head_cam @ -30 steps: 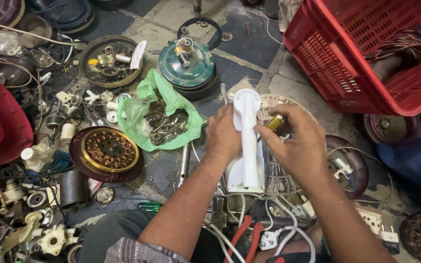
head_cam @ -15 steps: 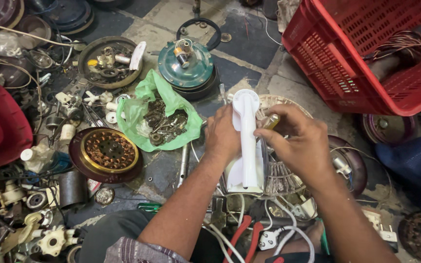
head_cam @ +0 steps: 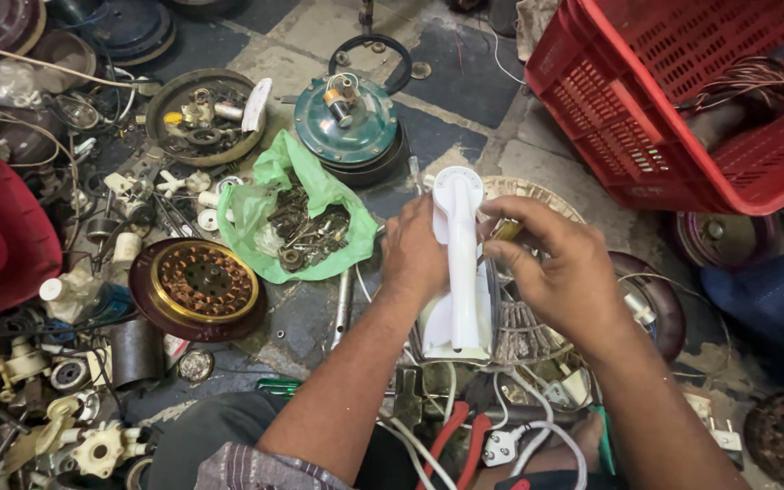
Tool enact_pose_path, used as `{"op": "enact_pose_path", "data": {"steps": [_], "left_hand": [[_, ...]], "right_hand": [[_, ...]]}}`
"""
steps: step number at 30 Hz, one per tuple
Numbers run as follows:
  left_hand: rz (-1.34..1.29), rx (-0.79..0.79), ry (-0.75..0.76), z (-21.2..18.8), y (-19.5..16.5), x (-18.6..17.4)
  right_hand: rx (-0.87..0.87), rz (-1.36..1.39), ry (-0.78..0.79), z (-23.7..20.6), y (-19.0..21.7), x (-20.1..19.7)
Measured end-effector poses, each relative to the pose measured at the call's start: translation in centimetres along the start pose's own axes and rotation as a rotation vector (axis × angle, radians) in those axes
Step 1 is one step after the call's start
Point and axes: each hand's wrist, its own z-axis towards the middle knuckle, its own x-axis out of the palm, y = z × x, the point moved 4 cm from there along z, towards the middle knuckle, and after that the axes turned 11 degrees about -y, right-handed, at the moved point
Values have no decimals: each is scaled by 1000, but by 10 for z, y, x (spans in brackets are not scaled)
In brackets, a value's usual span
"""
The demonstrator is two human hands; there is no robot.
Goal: The person sits on the floor of a cluttered repair workshop and repairs an electric iron. They use a wrench and then a screwdriver to loosen and remove screws from the iron's base, lift off the white handle cover, work on the internal parts, and continue unscrewing components while holding the iron steady.
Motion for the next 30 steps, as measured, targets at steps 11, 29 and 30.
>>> {"op": "enact_pose_path", "data": {"steps": [11,29,30], "left_hand": [[40,-12,25,2,-2,-1],[-3,-20,5,0,-6,-7],[2,-21,6,0,-6,-6]], "right_hand": [[27,-106,-97,-6,-5,11],[76,170,65,0,-7,3],[47,154,55,-1,-5,3]]}}
